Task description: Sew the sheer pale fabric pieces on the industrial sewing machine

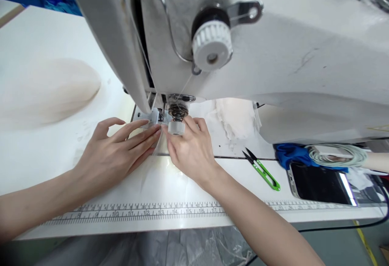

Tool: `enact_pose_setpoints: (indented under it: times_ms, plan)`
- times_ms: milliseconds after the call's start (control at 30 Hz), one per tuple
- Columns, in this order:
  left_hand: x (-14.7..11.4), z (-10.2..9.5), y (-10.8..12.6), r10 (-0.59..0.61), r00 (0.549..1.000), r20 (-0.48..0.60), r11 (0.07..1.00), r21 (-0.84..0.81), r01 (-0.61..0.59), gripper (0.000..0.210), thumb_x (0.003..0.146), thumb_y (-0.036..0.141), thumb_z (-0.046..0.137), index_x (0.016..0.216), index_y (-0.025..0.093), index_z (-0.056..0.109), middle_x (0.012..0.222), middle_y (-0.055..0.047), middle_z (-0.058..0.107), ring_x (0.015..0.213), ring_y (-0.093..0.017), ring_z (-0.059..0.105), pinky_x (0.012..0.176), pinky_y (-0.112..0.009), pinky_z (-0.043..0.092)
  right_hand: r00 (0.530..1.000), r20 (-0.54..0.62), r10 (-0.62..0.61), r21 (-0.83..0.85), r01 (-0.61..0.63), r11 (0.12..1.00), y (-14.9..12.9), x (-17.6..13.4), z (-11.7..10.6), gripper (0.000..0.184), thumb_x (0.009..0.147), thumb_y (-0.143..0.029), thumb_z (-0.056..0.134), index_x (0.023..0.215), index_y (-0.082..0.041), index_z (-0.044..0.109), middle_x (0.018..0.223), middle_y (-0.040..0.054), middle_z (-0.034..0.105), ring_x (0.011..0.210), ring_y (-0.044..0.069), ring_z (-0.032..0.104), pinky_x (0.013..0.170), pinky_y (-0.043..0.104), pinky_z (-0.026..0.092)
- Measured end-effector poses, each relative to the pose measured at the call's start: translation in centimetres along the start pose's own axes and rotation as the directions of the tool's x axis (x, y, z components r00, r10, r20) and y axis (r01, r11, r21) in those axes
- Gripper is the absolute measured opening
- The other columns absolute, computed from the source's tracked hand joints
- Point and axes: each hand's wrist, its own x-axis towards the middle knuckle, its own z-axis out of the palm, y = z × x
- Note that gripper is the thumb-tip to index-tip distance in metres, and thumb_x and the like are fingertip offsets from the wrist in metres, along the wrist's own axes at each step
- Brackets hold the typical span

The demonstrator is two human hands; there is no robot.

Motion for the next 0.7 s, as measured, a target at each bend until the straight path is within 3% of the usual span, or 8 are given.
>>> enact_pose_setpoints:
  times_ms: [133, 300, 500, 700]
  plan:
    - [-0.02, -0.16, 0.09, 0.002, 1.000, 0.015, 0.999, 0.049, -0.003, 0.027, 0.098, 0.018, 0.050, 0.123, 0.014, 0.060, 0.122, -0.005, 0.068, 0.115, -0.025, 0.061, 0.089, -0.044, 0.038, 0.999, 0.026, -0.045, -0.112, 0.048, 0.993, -0.27, -0.14, -0.27, 0.028, 0.090, -0.013, 0.049, 0.103, -0.017, 0.073, 0.090, 0.0106, 0.069, 0.089, 0.025, 0.057, 0.072, 0.039, 0.044]
    - [0.11, -0.12, 0.03, -0.010, 1.000, 0.010, 0.999, 0.033, 0.009, 0.026, 0.098, 0.019, 0.049, 0.122, 0.019, 0.061, 0.122, -0.002, 0.068, 0.115, -0.024, 0.061, 0.090, -0.042, 0.038, 1.000, -0.002, 0.020, -0.003, -0.020, 1.000, 0.13, -0.17, -0.05, 0.029, 0.091, -0.014, 0.049, 0.109, -0.019, 0.072, 0.103, 0.0088, 0.069, 0.097, 0.025, 0.059, 0.078, 0.040, 0.047]
    - [0.11, 0.00, 0.04, -0.015, 1.000, 0.009, 1.000, 0.018, 0.015, 0.026, 0.098, 0.020, 0.052, 0.122, 0.015, 0.061, 0.121, -0.003, 0.069, 0.115, -0.025, 0.061, 0.090, -0.043, 0.038, 0.991, 0.043, 0.130, 0.047, -0.132, 0.990, 0.41, -0.03, 0.21, 0.038, 0.091, -0.013, 0.047, 0.124, -0.016, 0.063, 0.115, 0.0109, 0.065, 0.107, 0.027, 0.058, 0.086, 0.043, 0.048]
    - [-0.05, 0.04, 0.20, -0.036, 0.999, 0.023, 0.998, 0.048, 0.035, 0.026, 0.099, 0.022, 0.050, 0.121, 0.016, 0.061, 0.124, 0.000, 0.067, 0.118, -0.022, 0.059, 0.092, -0.042, 0.037, 0.988, 0.089, 0.125, 0.082, -0.133, 0.988, 0.20, -0.04, 0.16, 0.038, 0.092, -0.012, 0.045, 0.125, -0.018, 0.063, 0.115, 0.0106, 0.065, 0.106, 0.027, 0.056, 0.090, 0.046, 0.046]
